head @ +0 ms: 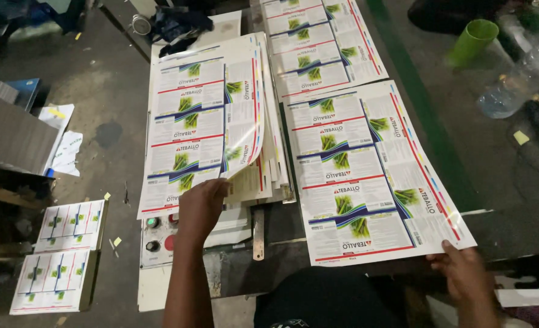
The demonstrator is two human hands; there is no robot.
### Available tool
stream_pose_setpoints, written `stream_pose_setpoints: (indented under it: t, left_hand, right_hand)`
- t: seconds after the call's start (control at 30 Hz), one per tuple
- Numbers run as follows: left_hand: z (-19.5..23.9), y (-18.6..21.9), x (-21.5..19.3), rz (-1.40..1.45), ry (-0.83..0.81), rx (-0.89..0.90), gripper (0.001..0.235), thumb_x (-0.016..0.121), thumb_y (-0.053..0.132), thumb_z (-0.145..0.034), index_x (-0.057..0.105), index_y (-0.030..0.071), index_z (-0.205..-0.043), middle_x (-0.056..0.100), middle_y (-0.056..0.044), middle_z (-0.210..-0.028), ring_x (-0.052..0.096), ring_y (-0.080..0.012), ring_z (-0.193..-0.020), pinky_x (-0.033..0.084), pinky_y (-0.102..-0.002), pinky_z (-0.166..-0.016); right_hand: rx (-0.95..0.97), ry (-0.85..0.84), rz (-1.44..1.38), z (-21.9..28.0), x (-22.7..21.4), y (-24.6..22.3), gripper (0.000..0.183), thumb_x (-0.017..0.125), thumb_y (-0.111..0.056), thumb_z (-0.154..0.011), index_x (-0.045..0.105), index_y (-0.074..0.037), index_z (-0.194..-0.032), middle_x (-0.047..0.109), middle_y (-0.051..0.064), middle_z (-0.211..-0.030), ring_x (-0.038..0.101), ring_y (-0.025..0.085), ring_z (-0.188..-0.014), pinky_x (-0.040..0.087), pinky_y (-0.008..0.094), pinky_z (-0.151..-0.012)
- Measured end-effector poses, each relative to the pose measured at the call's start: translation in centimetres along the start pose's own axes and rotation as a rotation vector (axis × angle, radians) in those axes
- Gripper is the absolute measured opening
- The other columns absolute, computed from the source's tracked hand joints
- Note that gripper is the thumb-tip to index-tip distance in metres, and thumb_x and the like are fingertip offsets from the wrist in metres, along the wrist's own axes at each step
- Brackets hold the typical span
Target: Stacking and organizing printed label sheets from a machine output.
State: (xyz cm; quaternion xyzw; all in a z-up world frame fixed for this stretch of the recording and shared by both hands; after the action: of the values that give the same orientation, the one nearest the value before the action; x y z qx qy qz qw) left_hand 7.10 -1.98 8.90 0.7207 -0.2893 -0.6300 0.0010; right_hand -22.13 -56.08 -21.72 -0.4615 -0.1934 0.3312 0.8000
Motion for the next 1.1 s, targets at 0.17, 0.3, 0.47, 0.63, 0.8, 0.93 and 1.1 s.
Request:
stream_pose_setpoints:
  t: [0.17,0.3,0.47,0.63,0.8,0.93,1.1]
  left_hand:
    - [1.3,1.1,-2.1,0.005,0.269,0.02,0.016,0.07,0.021,-0.095,0.077,0.009,-0.102,0.077,-0.012,-0.091,0.073,-0.0323,-0.077,0.057,-0.042,-0.066]
    - [1.2,0.8,-2.0,0.05,0.299,-0.028,0.018,0.071,0.022,-0.095,0.078,0.008,-0.106,0.077,-0.014,-0.093,0.074,-0.0328,-0.078,0.058,-0.041,-0.067]
    - [2.1,0.2,-3.0,0.055,0.416,-0.029,0.014,0.073,0.015,-0.098,0.077,0.006,-0.107,0.076,-0.016,-0.094,0.074,-0.0336,-0.08,0.057,-0.041,-0.069]
    - [4.3,2.5,-4.3,0.162,0.608,-0.009,0.015,0.072,0.009,-0.098,0.074,0.004,-0.112,0.076,-0.017,-0.104,0.077,-0.0305,-0.091,0.06,-0.038,-0.078]
    - [4.6,8.5,3.7,0.377,0.318,0.294,0.014,0.074,0.009,-0.091,0.074,0.005,-0.105,0.076,-0.015,-0.107,0.076,-0.0339,-0.095,0.062,-0.04,-0.082]
    - [4.8,15.0,6.8,0.404,0.188,0.35,0.013,0.075,0.013,-0.091,0.074,0.005,-0.101,0.077,-0.014,-0.102,0.075,-0.0338,-0.092,0.06,-0.041,-0.077]
    - [6.3,19.7,12.2,0.235,-0.152,0.561,0.03,0.074,0.03,-0.088,0.071,0.003,-0.1,0.073,-0.016,-0.107,0.069,-0.0326,-0.107,0.053,-0.046,-0.094]
  right_hand:
    - [0.002,-0.003,0.009,-1.3,2.4,-0.4,0.031,0.055,-0.013,-0.106,0.058,-0.003,-0.135,0.071,0.014,-0.099,0.066,0.023,-0.075,0.051,0.039,-0.061]
    - [-0.051,-0.045,-0.005,-4.4,4.7,-1.8,0.03,0.054,-0.014,-0.105,0.057,-0.005,-0.133,0.072,0.013,-0.101,0.067,0.023,-0.073,0.052,0.038,-0.059]
    - [-0.008,-0.088,-0.022,-5.8,7.3,-3.8,0.03,0.056,-0.02,-0.106,0.055,-0.006,-0.133,0.071,0.015,-0.103,0.068,0.023,-0.076,0.052,0.037,-0.06]
    - [0.071,-0.057,0.035,-0.7,8.7,-5.6,0.044,0.055,-0.022,-0.104,0.044,-0.012,-0.145,0.073,0.017,-0.108,0.07,0.024,-0.082,0.052,0.036,-0.063]
    - [0.077,-0.328,0.143,0.6,13.3,-0.6,0.055,0.058,-0.023,-0.098,0.051,-0.01,-0.152,0.078,0.016,-0.109,0.069,0.021,-0.079,0.052,0.033,-0.062]
    - [0.058,-0.604,0.293,5.6,21.0,-1.2,0.056,0.064,-0.027,-0.094,0.056,-0.011,-0.147,0.081,0.013,-0.108,0.072,0.021,-0.078,0.055,0.033,-0.062]
    - [0.229,-0.897,-0.211,8.4,25.1,-0.1,0.046,0.057,-0.033,-0.099,0.06,0.001,-0.129,0.076,0.014,-0.102,0.076,0.023,-0.084,0.062,0.038,-0.066]
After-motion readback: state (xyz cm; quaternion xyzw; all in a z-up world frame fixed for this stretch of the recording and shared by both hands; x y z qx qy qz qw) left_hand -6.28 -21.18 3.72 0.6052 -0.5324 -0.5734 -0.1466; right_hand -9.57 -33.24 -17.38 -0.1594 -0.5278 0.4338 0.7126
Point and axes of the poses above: each hand's wrist, its own z-axis away from the middle knuckle, its own x-axis out of the palm, y = z × x, the point moved 9 cm from there along -z, towards the middle knuckle
